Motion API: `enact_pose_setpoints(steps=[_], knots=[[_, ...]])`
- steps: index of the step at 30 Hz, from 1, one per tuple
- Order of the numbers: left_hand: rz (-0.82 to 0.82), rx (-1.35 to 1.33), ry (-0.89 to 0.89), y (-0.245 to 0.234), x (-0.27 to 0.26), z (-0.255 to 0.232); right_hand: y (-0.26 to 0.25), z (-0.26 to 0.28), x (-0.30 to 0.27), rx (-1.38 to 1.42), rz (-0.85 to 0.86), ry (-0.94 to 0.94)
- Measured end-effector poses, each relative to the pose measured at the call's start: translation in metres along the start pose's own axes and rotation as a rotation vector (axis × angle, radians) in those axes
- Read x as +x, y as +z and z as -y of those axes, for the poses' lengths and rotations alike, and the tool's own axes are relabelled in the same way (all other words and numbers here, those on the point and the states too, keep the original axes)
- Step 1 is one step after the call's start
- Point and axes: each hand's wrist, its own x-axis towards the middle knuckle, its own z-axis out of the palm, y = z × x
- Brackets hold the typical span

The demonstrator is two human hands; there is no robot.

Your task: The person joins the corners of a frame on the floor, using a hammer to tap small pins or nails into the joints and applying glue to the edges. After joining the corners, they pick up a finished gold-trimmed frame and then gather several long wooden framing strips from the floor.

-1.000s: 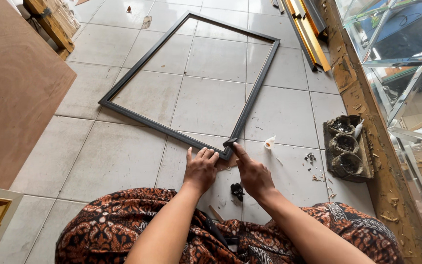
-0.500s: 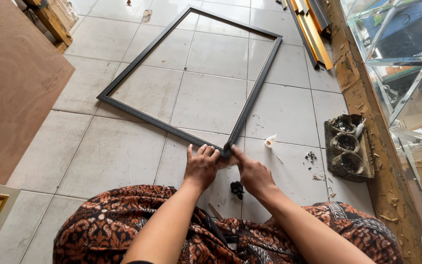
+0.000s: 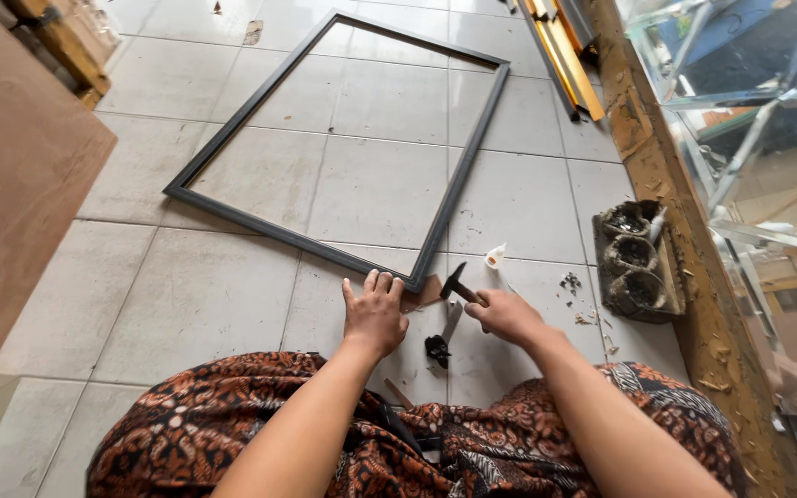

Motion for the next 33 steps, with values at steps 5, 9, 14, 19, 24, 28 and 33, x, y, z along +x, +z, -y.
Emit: enact_pose_setpoints(steps=[5,9,14,19,24,28,33], knots=[[0.044,-0.059,0.069,-0.020,0.004,-0.043,-0.022,-0.054,0.025,-0.142,0.232,0.020],[0.106,-0.150,0.227,-0.049,-0.016,-0.082,-0.084,-0.081,0.011,-0.199,0.254,0.142],[0.103,-0.218,0.362,-0.040,-0.011,-0.139,-0.068,-0.180,0.042,-0.238,-0.160,0.251],[0.139,-0.256,0.436,-0.016,0.002,-0.195,-0.049,-0.183,0.055,0.082,-0.191,0.317],[0.179,-0.258,0.481,-0.022,0.009,-0.199,-0.037,-0.195,0.085,0.043,-0.327,0.441],[0.176,-0.211,0.424,-0.047,0.015,-0.140,-0.045,-0.188,0.092,-0.038,-0.294,0.408],[0.222,0.013,0.282,-0.129,-0.015,-0.046,-0.043,-0.064,0.052,0.203,-0.160,0.166]])
